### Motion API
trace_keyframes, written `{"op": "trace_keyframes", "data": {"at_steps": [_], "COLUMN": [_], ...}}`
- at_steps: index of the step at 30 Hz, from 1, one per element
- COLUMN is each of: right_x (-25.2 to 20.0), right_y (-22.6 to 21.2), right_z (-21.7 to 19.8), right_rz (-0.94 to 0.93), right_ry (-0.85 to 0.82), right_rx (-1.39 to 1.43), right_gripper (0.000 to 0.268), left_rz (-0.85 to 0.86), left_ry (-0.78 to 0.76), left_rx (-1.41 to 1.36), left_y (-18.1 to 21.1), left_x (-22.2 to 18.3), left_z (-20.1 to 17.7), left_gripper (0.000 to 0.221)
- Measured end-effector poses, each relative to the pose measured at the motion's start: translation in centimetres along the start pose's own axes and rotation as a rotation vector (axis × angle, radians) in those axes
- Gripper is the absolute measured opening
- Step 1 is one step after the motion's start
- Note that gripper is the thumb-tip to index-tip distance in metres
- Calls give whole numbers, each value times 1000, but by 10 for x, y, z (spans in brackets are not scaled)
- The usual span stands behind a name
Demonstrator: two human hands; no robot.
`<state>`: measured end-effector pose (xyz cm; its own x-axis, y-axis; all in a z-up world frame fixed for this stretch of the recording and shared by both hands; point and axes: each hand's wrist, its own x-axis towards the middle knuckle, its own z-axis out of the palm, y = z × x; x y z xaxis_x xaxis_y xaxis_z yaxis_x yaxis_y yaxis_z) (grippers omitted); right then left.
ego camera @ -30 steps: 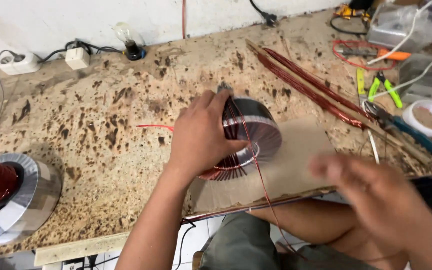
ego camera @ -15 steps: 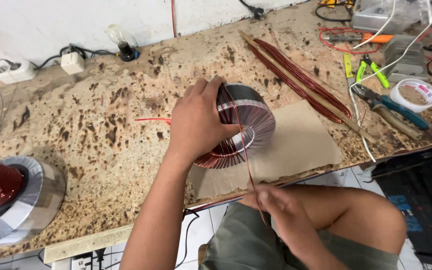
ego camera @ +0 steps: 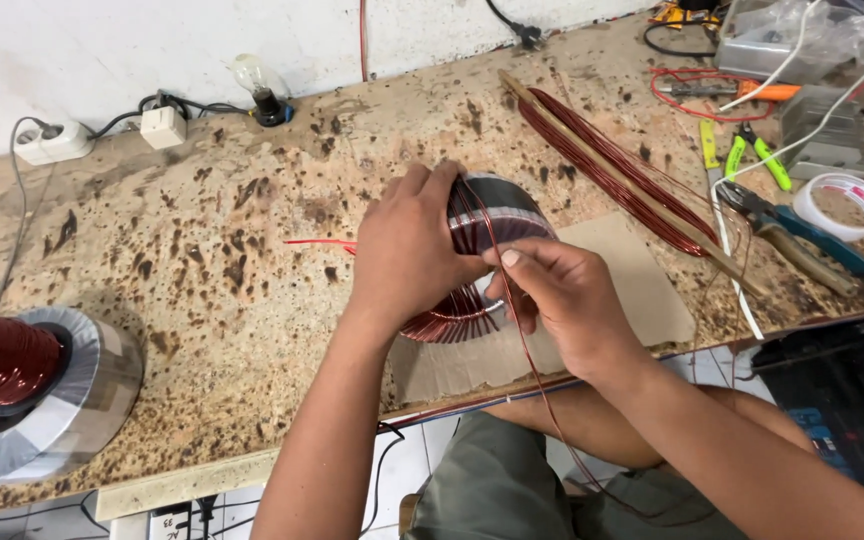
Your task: Manually winding copper wire around a toroidal transformer core to create a coil using a wooden shuttle.
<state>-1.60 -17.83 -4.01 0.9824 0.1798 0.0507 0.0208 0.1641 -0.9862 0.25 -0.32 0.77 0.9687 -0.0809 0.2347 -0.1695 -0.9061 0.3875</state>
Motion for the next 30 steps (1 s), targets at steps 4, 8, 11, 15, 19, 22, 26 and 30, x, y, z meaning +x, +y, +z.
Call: {"op": "trace_keyframes", "data": {"at_steps": [4, 8, 11, 15, 19, 22, 26, 30], "right_x": [11, 12, 7, 6, -3, -8, -16, -3], "right_y": [-5, -22, -25, -15, 0, 16, -22, -55], "right_z": [-1, -5, -3, 2, -9, -9, 4, 8], "right_rz": [-9, -45, -113, -62, -422, -734, -93, 102], "right_ry": [-10, 20, 41, 69, -12, 95, -38, -80], "right_rx": [-18, -251, -270, 27, -558, -1015, -218, -214], "right_gripper": [17, 12, 15, 9, 11, 16, 48, 41], "left_rz": [-4, 6, 19, 18, 11, 18, 24, 25], "left_ry": [-11, -8, -17, -10, -14, -13, -25, -22], "left_rx": [8, 8, 16, 7, 0, 6, -3, 4], "left_y": [1, 1, 2, 4, 4, 5, 5, 5], "left_x": [0, 0, 0, -1, -2, -2, -1, -2], "left_z": [-2, -3, -6, -5, -4, -4, -7, -4], "left_gripper": [99, 100, 101, 99, 98, 99, 98, 100]}}
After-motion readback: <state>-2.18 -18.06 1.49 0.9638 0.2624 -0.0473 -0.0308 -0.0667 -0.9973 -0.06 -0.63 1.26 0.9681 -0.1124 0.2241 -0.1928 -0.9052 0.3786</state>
